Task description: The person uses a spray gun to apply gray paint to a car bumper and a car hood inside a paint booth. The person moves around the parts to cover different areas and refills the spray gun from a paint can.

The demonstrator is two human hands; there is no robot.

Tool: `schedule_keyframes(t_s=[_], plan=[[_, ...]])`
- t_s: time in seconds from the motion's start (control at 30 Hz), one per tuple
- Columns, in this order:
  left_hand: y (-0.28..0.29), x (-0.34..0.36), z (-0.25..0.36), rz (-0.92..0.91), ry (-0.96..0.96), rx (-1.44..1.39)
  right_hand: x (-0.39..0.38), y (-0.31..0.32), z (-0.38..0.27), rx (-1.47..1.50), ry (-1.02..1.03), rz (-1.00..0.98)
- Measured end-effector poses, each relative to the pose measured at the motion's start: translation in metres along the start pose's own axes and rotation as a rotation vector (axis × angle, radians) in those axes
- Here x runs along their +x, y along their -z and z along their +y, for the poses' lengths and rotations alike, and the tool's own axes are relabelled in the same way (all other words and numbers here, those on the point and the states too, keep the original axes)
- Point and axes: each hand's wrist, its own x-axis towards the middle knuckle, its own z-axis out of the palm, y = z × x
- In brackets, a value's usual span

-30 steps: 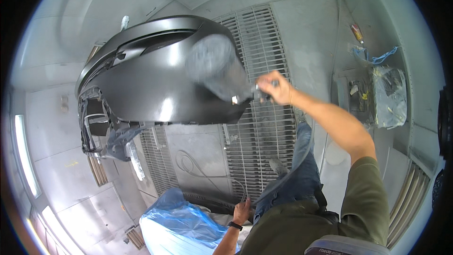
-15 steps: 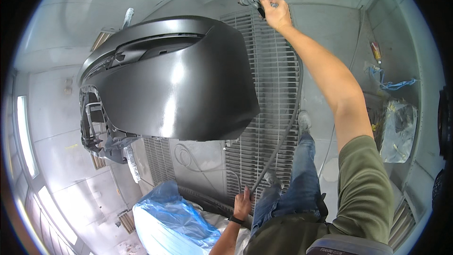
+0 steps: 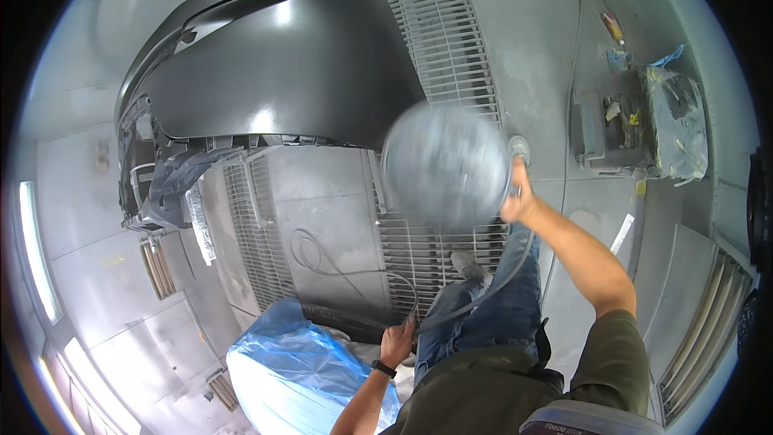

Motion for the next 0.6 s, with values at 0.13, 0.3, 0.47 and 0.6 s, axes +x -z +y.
schedule_keyframes(t_s=[0.13, 0.3, 0.47, 0.6], plan=[[-0.003, 0.001, -0.006, -0.058, 0.225, -0.144, -0.015, -0.017, -0.002, 0.016, -0.133, -0.257], [-0.008, 0.028, 0.018, -0.062, 0.092, -0.076, 0.041, 0.021, 0.050, 0.016, -0.361, -0.206], [-0.003, 0.072, 0.062, -0.181, 0.061, -0.078, 0.144, 0.084, 0.111, 0.361, -0.609, 0.196], [0.004, 0.121, 0.106, -0.079, -0.015, -0.153, 0.265, 0.141, 0.164, 0.255, -0.509, 0.213]])
